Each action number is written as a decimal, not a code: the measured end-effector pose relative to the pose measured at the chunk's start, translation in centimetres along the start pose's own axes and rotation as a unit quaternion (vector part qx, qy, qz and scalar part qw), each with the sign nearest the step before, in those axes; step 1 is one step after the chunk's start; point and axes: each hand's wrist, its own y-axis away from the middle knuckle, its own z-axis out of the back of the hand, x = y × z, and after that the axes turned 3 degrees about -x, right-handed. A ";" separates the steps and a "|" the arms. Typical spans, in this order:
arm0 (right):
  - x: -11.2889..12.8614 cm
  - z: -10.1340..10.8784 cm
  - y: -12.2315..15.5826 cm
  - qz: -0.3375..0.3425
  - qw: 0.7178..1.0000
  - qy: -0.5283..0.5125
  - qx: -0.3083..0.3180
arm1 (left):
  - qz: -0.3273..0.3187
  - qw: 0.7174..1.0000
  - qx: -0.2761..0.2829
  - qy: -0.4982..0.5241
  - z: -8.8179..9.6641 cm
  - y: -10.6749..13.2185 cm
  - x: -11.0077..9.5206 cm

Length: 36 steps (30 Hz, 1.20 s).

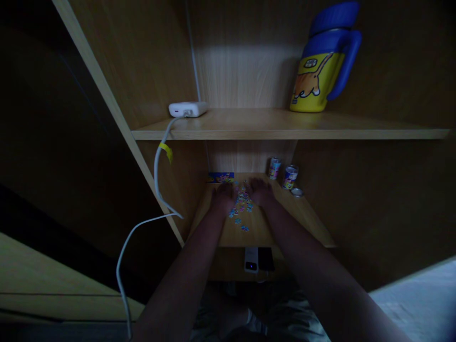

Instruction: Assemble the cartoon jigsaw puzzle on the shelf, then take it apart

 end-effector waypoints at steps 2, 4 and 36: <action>-0.1 -0.1 -0.2 0.013 1.000 0.001 0.010 | 0.027 0.999 0.018 -0.011 -0.1 -0.1 -0.2; 0.0 -0.3 -0.4 0.024 1.000 0.003 0.020 | 0.039 0.999 0.022 -0.024 -0.1 0.0 -0.5; -2.2 0.4 1.3 0.085 0.995 -0.025 -0.053 | -0.092 0.995 0.032 -0.002 0.9 0.5 -1.1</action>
